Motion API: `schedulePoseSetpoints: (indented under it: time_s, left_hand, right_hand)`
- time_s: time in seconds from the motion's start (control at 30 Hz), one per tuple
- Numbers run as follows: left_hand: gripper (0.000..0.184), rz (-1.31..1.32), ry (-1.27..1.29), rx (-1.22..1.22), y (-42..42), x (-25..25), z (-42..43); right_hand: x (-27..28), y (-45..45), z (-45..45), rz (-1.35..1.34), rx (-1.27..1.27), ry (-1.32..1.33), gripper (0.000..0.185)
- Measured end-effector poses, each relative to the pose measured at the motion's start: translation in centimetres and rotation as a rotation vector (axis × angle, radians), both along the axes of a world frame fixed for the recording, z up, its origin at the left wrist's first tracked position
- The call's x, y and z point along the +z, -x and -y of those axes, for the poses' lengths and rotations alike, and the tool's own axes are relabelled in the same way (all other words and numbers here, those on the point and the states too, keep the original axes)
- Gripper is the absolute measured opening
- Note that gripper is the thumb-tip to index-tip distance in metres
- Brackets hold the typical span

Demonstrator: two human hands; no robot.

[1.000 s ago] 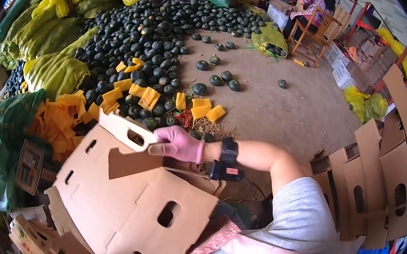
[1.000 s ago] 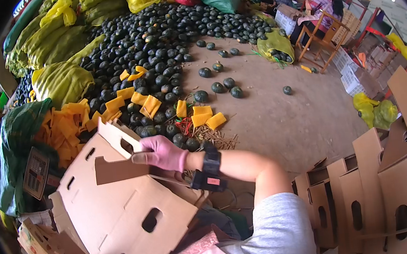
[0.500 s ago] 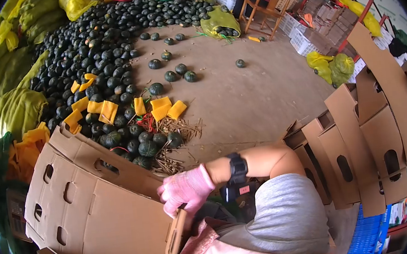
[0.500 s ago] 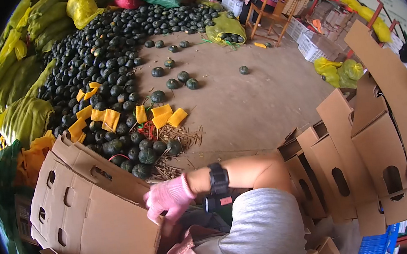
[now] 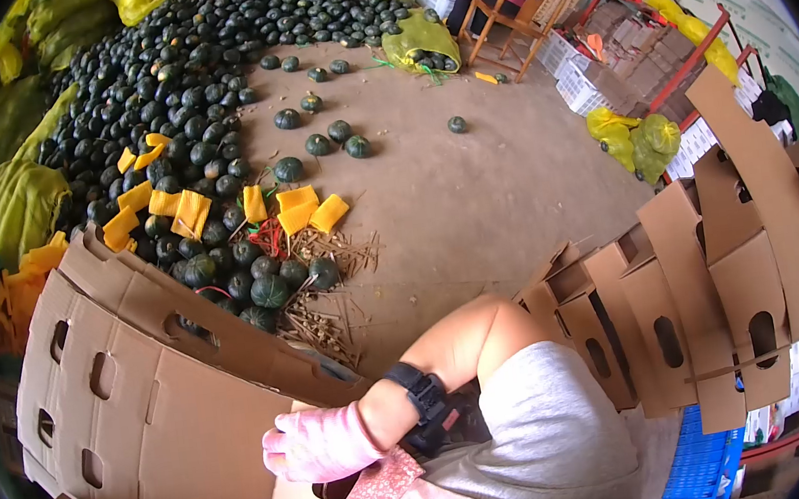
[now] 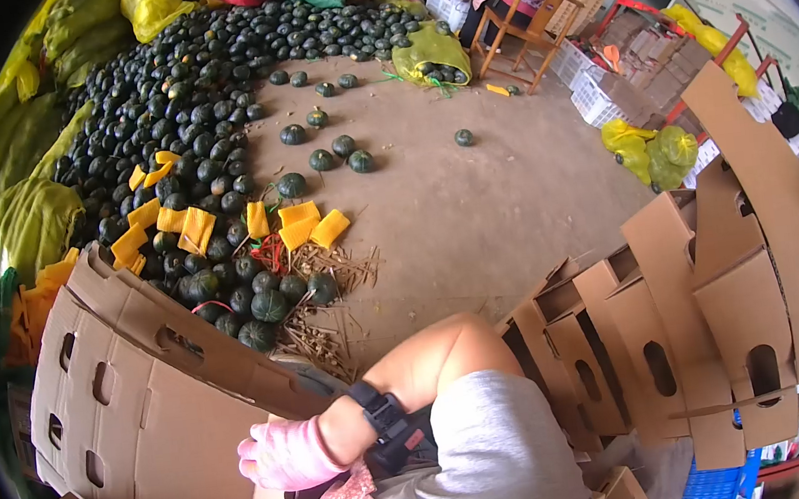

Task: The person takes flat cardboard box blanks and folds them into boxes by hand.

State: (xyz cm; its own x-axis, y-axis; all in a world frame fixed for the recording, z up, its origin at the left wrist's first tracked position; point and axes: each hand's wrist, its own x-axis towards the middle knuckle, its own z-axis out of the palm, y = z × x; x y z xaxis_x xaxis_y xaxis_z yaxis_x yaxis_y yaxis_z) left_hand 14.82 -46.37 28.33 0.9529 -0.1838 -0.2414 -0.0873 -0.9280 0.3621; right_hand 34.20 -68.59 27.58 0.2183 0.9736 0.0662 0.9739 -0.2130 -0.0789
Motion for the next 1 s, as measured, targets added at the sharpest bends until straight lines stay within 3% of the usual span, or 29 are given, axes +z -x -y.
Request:
schedulePoseSetpoints:
  time_s: [0.03,0.17,0.2,0.23,0.33,0.37,0.4,0.43,0.47,0.5,0.53,0.57,0.67,0.7,0.77,0.83,0.9,1.0]
  left_hand:
    - [0.028,-0.015,0.005,-0.012,-0.2,0.0,0.1]
    - [0.03,-0.19,0.03,-0.11,-0.3,-1.1,-1.0]
    - [0.043,-0.389,0.078,-0.217,-0.5,-1.7,-1.3]
    - [0.042,-0.415,0.062,-0.22,-0.9,-1.2,-1.0]
    - [0.04,-0.568,0.071,-0.174,-2.4,1.6,0.2]
    - [0.044,-0.413,0.195,-0.271,-2.4,1.6,-1.6]
    - [0.048,-0.254,0.315,-0.371,-2.5,1.8,-3.4]
    - [0.054,0.154,0.129,-0.356,-4.7,6.3,-3.3]
    - [0.052,0.443,0.148,0.061,-5.4,8.7,-2.4]
    - [0.046,0.697,0.147,0.6,-5.5,7.1,-2.8]
    - [0.046,0.813,0.15,0.729,-6.5,6.0,-3.8]
    - [0.045,0.809,0.174,0.713,-7.6,5.5,-5.1]
    - [0.044,0.605,0.278,0.625,-10.2,3.6,-8.3]
    - [0.044,0.563,0.307,0.615,-10.2,3.3,-8.7]
    - [0.043,0.551,0.35,0.62,-10.2,2.8,-8.7]
    - [0.042,0.554,0.388,0.627,-9.9,2.6,-9.1]
    - [0.041,0.551,0.392,0.618,-9.7,2.4,-9.3]
    - [0.04,0.539,0.396,0.599,-8.8,2.0,-9.0]
  right_hand:
    - [0.1,0.3,-0.6,-0.024,-0.077,0.109,0.022]
    - [-0.1,0.7,0.2,-0.211,0.168,0.212,0.016]
    - [0.0,0.6,0.5,-0.323,0.199,0.351,0.016]
    - [0.0,0.3,0.6,-0.435,0.225,0.487,0.015]
    - [1.2,-2.8,0.9,-0.644,0.488,0.479,0.024]
    - [2.5,-4.7,1.0,-0.743,0.594,0.462,0.027]
    - [4.8,-6.1,0.5,-0.679,0.431,0.213,0.033]
    - [7.0,-7.4,0.0,-0.607,0.264,-0.035,0.039]
    - [7.8,-8.8,-0.3,-0.448,-0.024,-0.244,0.043]
    - [8.4,-10.1,-0.9,-0.281,-0.311,-0.449,0.046]
    - [8.2,-11.6,-1.5,-0.374,-0.429,-0.515,0.05]
    - [7.3,-13.1,-2.2,-0.466,-0.542,-0.579,0.055]
    - [1.2,-16.1,-5.8,-0.676,-0.232,-0.599,0.062]
    - [0.2,-16.0,-6.4,-0.738,-0.082,-0.73,0.045]
    - [1.5,-15.4,-5.4,-1.198,0.196,-0.614,0.026]
    - [1.0,-15.1,-4.5,-1.445,0.086,-0.663,0.013]
    - [0.4,-15.3,-3.6,-1.489,0.141,-0.543,0.024]
    - [1.3,-14.1,-3.3,-1.068,-0.059,-0.61,0.04]
